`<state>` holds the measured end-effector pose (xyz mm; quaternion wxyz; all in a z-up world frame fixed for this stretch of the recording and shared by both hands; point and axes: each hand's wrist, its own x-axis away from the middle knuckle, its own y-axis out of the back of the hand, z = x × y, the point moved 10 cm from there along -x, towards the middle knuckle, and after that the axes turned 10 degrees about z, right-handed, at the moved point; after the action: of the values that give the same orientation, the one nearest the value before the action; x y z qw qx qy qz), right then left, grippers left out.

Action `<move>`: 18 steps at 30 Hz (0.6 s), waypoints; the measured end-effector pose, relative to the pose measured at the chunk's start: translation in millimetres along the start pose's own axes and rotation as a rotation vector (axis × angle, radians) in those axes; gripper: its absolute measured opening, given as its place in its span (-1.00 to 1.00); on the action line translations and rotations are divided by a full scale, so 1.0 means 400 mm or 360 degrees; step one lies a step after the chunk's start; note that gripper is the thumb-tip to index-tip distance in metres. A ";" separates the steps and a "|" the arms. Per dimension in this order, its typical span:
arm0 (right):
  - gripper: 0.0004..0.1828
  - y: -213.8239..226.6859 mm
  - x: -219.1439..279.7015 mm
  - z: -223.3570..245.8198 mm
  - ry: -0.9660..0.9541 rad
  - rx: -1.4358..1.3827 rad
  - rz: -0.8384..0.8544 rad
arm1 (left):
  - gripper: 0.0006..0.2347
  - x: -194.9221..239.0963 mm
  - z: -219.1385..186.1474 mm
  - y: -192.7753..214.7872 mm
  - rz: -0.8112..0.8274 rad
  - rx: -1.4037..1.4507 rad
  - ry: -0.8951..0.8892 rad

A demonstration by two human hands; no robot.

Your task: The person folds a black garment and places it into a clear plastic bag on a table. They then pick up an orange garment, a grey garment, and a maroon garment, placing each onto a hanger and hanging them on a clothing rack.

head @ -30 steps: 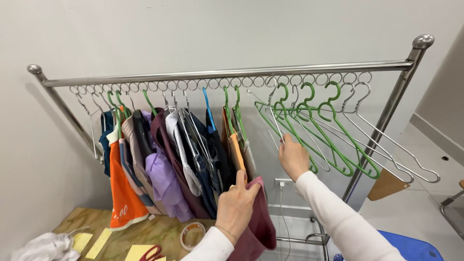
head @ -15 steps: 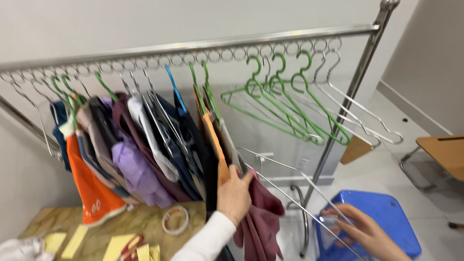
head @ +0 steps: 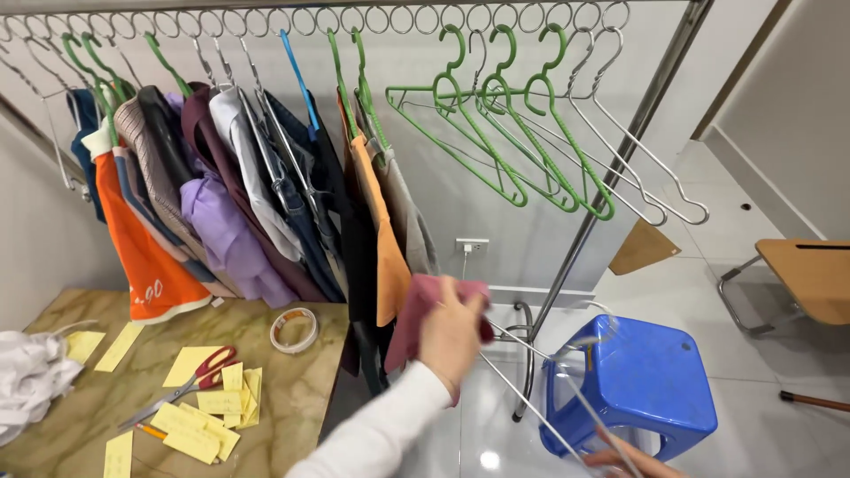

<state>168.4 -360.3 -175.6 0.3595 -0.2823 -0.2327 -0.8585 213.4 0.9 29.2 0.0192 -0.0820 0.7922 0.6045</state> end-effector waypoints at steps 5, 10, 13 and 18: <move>-0.32 -0.151 0.032 0.221 0.0378 -0.1036 -0.0259 | -0.62 0.157 -0.214 0.063 -0.0035 0.0320 -0.0307; -0.31 -0.082 0.060 0.234 0.0413 -0.0920 -0.0179 | -0.52 0.195 -0.198 0.235 -0.0051 0.0497 -0.0491; -0.33 -0.015 0.055 0.123 0.0311 -0.1126 -0.0107 | -0.59 0.172 -0.127 0.272 -0.0426 0.0010 -0.0614; -0.34 0.019 0.098 0.064 0.0617 -0.1326 0.0422 | -0.77 0.196 -0.126 0.316 -0.0692 -0.0291 -0.1066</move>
<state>159.4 -368.7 -129.7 0.3590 -0.2642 0.2406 -0.8622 120.3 -23.5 153.1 0.3961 -0.0475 0.6492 0.6476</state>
